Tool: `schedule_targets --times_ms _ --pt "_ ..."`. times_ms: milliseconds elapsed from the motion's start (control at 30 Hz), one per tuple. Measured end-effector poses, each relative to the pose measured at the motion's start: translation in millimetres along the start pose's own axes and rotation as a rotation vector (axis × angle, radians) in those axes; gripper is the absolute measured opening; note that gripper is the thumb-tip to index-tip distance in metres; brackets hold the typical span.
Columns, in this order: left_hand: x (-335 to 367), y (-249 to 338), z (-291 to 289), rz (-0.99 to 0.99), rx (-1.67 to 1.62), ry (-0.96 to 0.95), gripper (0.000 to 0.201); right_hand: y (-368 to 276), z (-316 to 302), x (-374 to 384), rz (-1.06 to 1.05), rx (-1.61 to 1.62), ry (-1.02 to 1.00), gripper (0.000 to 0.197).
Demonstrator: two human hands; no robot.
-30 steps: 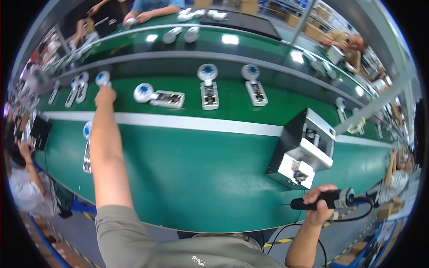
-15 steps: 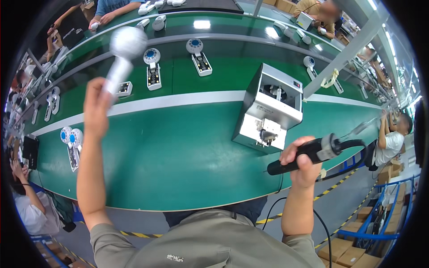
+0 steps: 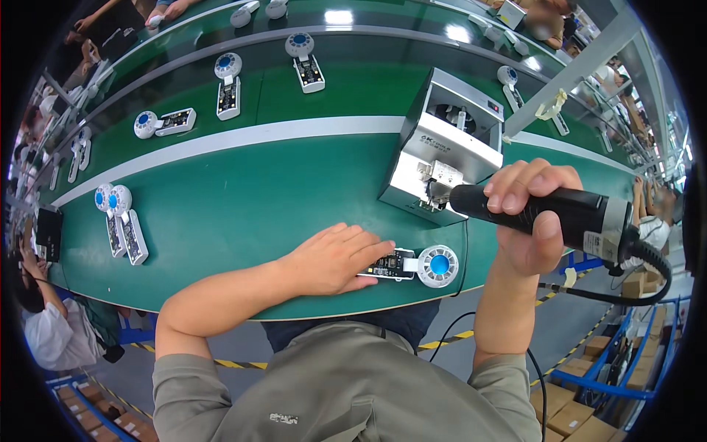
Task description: Assembling electronic circuit boards and casings on a production assembly line.
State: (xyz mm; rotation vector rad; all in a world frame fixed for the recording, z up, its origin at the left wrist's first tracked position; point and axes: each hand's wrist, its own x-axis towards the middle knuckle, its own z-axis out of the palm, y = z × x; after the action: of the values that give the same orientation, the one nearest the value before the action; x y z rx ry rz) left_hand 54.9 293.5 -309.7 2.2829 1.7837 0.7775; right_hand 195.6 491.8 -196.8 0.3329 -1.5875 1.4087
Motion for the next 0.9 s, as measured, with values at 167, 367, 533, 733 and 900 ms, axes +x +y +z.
schedule_targets --times_ms 167,367,533,733,900 --pt "0 -3 8 -0.005 0.026 0.080 0.046 11 0 3 0.087 0.016 0.003 0.033" --pt "4 -12 11 -0.083 0.004 0.102 0.048 15 -7 3 0.220 0.075 -0.104 0.034" --pt "9 -14 18 -0.101 -0.034 0.094 0.048 12 -2 -21 0.287 0.199 -0.126 0.037" --pt "15 -14 24 -0.098 -0.030 0.099 0.046 21 -7 -35 0.328 0.203 -0.138 0.039" --pt "20 -15 27 -0.107 -0.033 0.085 0.046 26 -14 -37 0.343 0.186 -0.139 0.039"
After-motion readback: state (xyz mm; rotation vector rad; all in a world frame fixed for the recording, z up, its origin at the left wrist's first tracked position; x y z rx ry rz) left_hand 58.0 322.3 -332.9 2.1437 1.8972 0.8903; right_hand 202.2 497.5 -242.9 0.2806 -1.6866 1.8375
